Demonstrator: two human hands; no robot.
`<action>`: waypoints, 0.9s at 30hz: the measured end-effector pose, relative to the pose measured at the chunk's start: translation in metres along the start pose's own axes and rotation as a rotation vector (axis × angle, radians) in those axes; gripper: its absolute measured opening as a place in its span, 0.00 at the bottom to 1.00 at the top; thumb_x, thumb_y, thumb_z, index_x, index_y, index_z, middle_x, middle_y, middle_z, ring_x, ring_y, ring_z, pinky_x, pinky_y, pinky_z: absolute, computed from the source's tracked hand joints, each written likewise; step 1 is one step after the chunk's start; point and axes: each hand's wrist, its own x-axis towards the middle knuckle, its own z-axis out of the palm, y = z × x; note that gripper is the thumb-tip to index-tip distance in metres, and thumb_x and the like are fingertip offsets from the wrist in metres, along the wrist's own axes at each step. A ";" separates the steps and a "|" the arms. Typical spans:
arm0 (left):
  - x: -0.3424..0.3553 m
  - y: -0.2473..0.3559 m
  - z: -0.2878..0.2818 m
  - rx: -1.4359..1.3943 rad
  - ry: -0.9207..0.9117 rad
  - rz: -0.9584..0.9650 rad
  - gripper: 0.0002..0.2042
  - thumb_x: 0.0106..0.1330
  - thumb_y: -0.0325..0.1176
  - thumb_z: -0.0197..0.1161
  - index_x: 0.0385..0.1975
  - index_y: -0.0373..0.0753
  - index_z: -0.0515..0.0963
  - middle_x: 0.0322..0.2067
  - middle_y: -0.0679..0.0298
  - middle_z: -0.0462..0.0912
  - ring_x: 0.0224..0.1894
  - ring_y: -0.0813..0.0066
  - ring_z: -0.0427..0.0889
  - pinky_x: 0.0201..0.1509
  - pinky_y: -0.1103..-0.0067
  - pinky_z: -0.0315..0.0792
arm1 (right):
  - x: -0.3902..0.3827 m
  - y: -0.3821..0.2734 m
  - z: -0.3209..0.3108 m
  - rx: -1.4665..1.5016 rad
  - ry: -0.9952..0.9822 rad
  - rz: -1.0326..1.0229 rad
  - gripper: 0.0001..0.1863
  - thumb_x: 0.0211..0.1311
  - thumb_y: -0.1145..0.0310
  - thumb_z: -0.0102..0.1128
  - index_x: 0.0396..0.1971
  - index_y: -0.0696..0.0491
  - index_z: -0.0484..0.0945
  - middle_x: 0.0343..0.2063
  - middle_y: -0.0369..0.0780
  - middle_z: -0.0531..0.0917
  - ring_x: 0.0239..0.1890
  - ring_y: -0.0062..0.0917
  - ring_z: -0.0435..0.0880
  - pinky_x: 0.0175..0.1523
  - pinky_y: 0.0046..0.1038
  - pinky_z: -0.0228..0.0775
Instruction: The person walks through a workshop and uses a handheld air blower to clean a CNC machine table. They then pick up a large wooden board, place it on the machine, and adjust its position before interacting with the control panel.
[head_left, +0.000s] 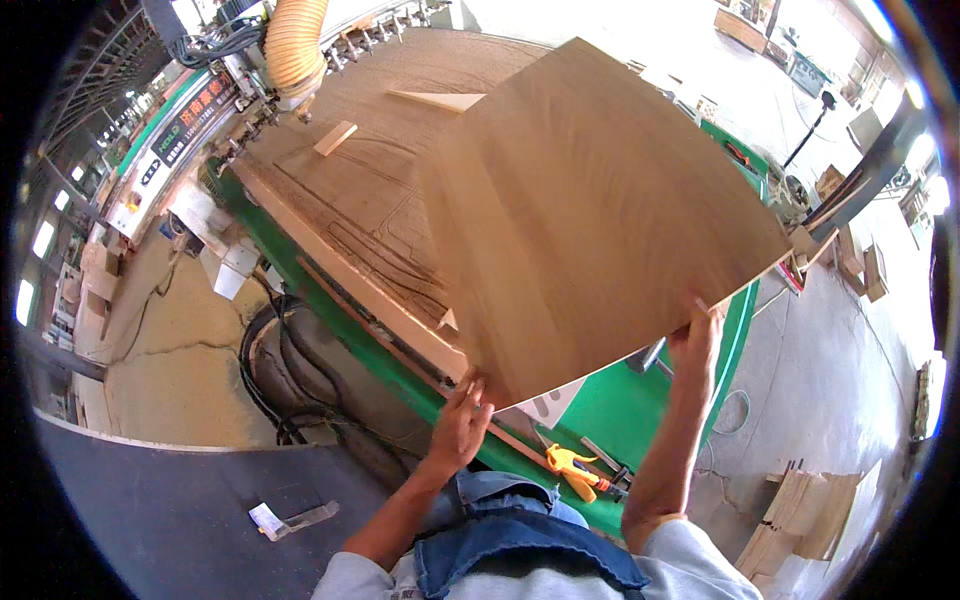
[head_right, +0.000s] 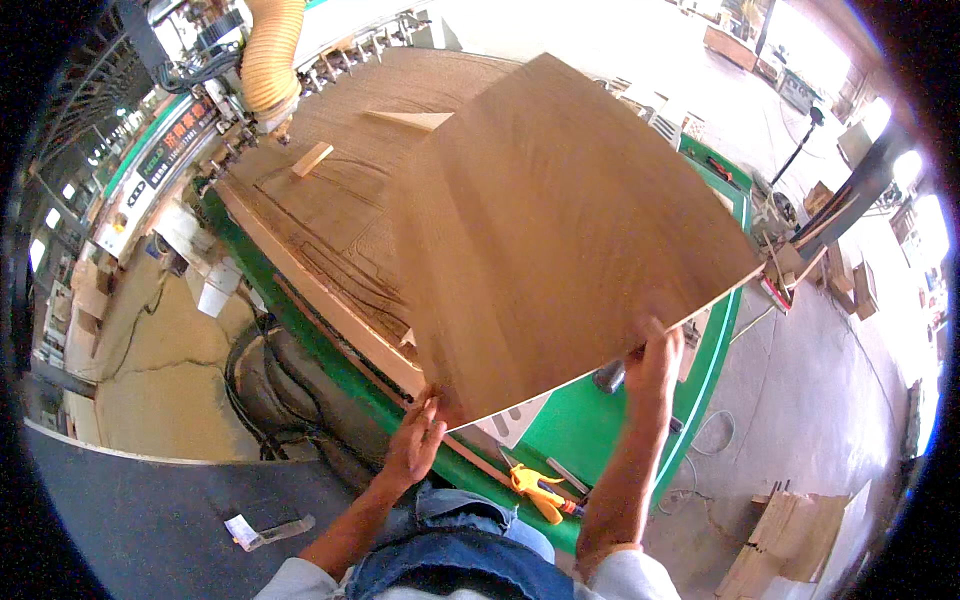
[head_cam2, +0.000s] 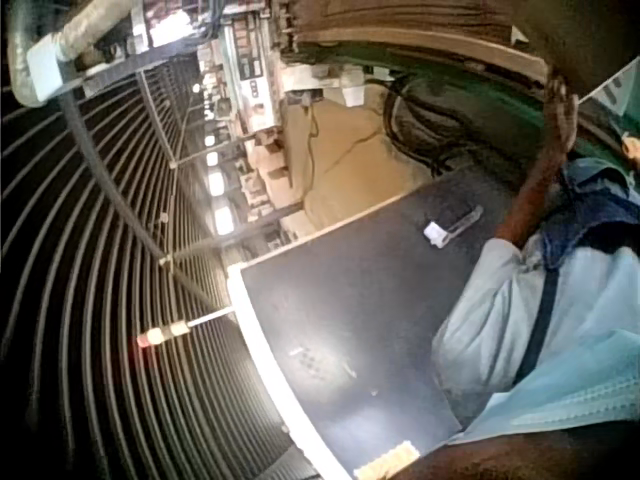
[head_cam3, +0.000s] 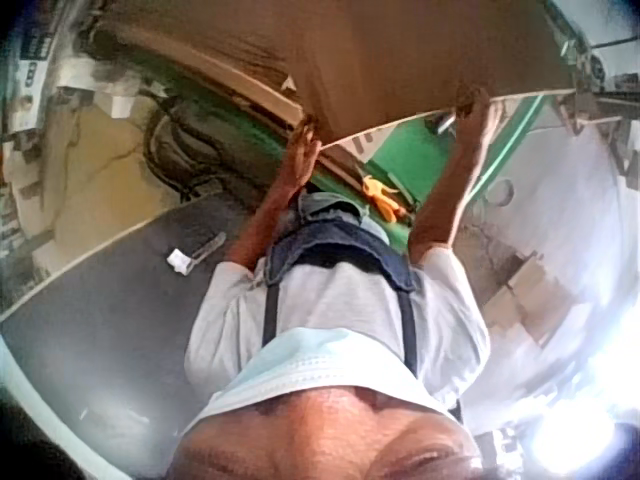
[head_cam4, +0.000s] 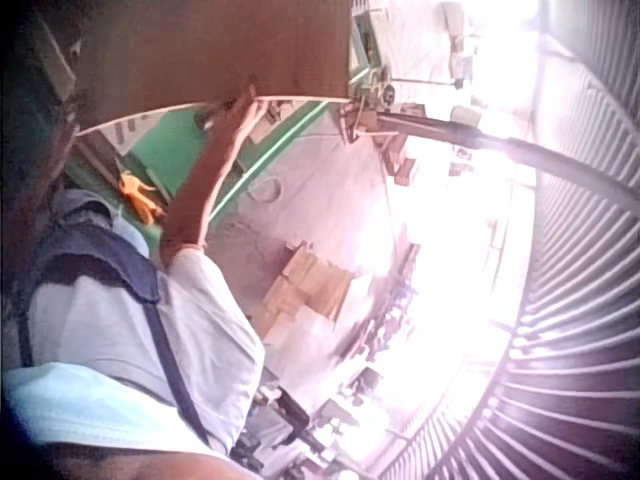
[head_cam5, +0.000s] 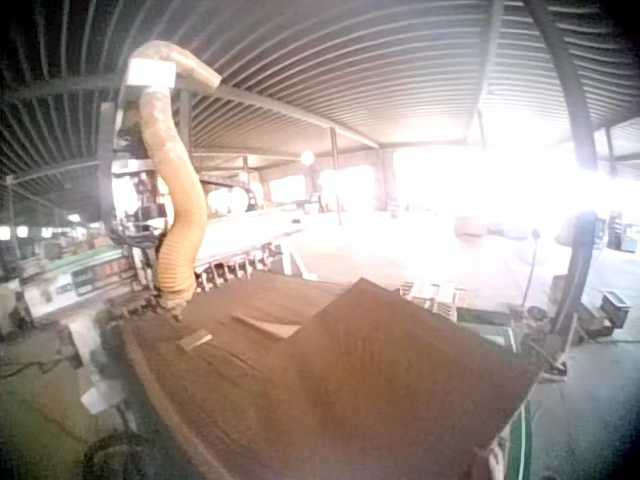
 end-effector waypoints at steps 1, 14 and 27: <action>-0.004 -0.003 -0.003 0.006 -0.010 -0.035 0.23 0.74 0.37 0.51 0.62 0.25 0.66 0.67 0.40 0.60 0.70 0.46 0.60 0.72 0.65 0.57 | -0.008 0.011 -0.012 0.027 0.010 0.033 0.22 0.58 0.75 0.57 0.54 0.59 0.71 0.42 0.40 0.81 0.43 0.31 0.82 0.45 0.35 0.77; -0.023 -0.021 -0.012 0.183 0.100 -0.009 0.26 0.74 0.41 0.53 0.62 0.26 0.67 0.69 0.48 0.61 0.68 0.51 0.65 0.68 0.67 0.65 | -0.015 0.149 -0.133 0.303 0.106 0.364 0.11 0.61 0.72 0.60 0.43 0.57 0.78 0.40 0.41 0.86 0.43 0.33 0.87 0.45 0.39 0.82; -0.023 -0.023 0.001 0.172 0.129 -0.008 0.23 0.73 0.36 0.52 0.62 0.26 0.66 0.68 0.44 0.61 0.69 0.48 0.64 0.68 0.66 0.65 | -0.016 0.166 -0.138 0.381 0.156 0.508 0.05 0.61 0.69 0.63 0.34 0.54 0.81 0.34 0.35 0.86 0.40 0.27 0.85 0.48 0.35 0.78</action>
